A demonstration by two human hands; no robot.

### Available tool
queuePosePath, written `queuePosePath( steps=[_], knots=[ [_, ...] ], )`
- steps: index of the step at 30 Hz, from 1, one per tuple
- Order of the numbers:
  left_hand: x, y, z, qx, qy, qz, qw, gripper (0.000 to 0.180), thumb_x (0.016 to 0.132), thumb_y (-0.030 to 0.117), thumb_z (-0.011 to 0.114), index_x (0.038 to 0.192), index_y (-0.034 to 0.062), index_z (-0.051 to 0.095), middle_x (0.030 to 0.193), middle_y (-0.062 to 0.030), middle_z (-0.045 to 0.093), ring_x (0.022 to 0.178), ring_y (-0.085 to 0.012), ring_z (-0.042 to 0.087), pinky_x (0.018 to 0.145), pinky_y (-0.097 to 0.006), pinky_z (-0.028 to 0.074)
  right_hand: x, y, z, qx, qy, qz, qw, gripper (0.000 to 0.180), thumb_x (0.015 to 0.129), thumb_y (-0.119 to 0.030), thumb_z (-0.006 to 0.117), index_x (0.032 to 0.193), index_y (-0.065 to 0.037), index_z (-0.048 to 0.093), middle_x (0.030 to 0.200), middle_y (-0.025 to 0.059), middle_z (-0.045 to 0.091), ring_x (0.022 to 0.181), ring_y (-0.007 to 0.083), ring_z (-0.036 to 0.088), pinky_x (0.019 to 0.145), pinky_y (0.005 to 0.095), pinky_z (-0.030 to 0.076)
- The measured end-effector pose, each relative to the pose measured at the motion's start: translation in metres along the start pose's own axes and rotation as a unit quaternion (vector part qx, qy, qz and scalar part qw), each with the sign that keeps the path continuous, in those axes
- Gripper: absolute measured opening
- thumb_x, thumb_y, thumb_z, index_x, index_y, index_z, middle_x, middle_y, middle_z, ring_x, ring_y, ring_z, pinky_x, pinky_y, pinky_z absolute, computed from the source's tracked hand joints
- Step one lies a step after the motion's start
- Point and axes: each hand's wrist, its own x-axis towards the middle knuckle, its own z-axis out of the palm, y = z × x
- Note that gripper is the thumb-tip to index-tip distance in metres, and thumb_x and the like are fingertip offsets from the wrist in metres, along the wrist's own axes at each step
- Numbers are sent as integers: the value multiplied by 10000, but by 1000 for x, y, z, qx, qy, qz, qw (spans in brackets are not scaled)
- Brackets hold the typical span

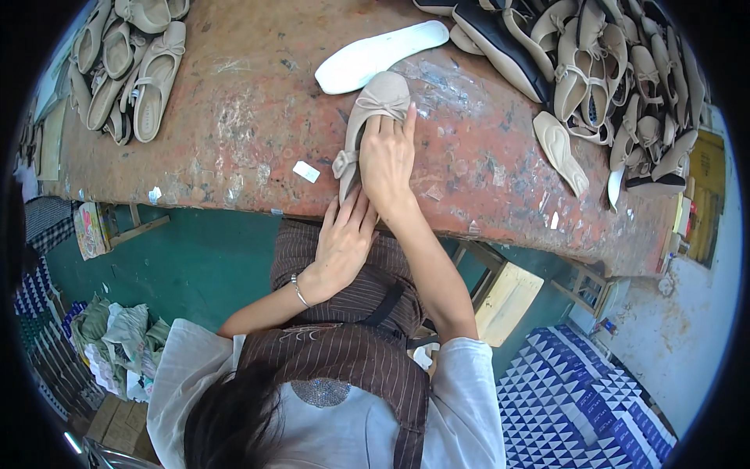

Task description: The person inserts insoles into shoes by hand and smooths them into place on the workbench. The person also retrieves more insoles from cardboard boxes on the floor, places them onto the worktable, and fits them into shoes.

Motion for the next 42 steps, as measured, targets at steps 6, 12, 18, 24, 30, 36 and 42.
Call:
queuePosePath(
  steps=[6, 12, 18, 24, 30, 36, 42],
  knots=[
    [-4, -1, 6, -28, 12, 14, 999, 409, 833, 124, 594, 1200, -52, 630, 1312, -235, 547, 1354, -376, 403, 1097, -544, 336, -51, 5, 19, 5, 113, -107, 988, 546, 818, -35, 510, 1345, 103, 474, 1339, 252, 558, 1308, 368, 501, 1185, 561, 181],
    [-4, -7, 9, -44, 0, 20, 999, 409, 859, 132, 534, 1189, -98, 601, 1332, -261, 523, 1363, -386, 385, 1101, -533, 334, -27, -5, 29, -82, 185, -64, 977, 398, 840, -93, 514, 1214, 36, 554, 1182, 209, 568, 1207, 359, 517, 1150, 632, 158],
    [5, -5, -7, -9, 18, 19, 1000, 416, 856, 129, 601, 1225, -62, 586, 1330, -216, 542, 1309, -350, 449, 1058, -491, 376, 3, 1, 23, -92, 85, -35, 992, 170, 829, -76, 511, 862, 15, 652, 841, 183, 632, 891, 326, 645, 1145, 686, 90],
    [11, -11, 10, -109, 132, 32, 985, 465, 766, 154, 705, 1184, -24, 605, 1315, -169, 554, 1299, -316, 462, 1060, -503, 369, 16, 20, 27, -97, 42, -101, 989, 142, 769, -68, 551, 770, 13, 667, 779, 191, 633, 833, 362, 662, 1146, 689, 111],
    [1, -80, -59, -236, 244, 44, 940, 193, 669, 92, 751, 764, 86, 583, 1014, -75, 617, 1039, -318, 601, 882, -470, 454, 7, 32, -58, 492, 35, -6, 870, 259, 856, -11, 580, 1074, 5, 719, 896, 155, 738, 865, 315, 701, 1057, 558, 383],
    [84, -201, -213, 127, 507, -147, 840, 218, 860, 9, 619, 1062, -44, 558, 1285, -216, 554, 1207, -345, 532, 1023, -423, 410, 88, 67, 6, 48, 218, 263, 939, 842, 935, -534, 529, 1439, 115, 349, 1513, 302, 333, 1450, 429, 231, 1182, 578, 91],
    [263, -260, -141, -625, 230, -302, 682, 385, 949, 315, 624, 1237, 61, 590, 1210, -77, 588, 1127, -203, 554, 888, -401, 499, 104, 43, 22, 210, 250, 198, 924, 647, 815, -317, 741, 1283, 63, 504, 1551, 318, 246, 1477, 466, 123, 1184, 591, 48]
  ],
)
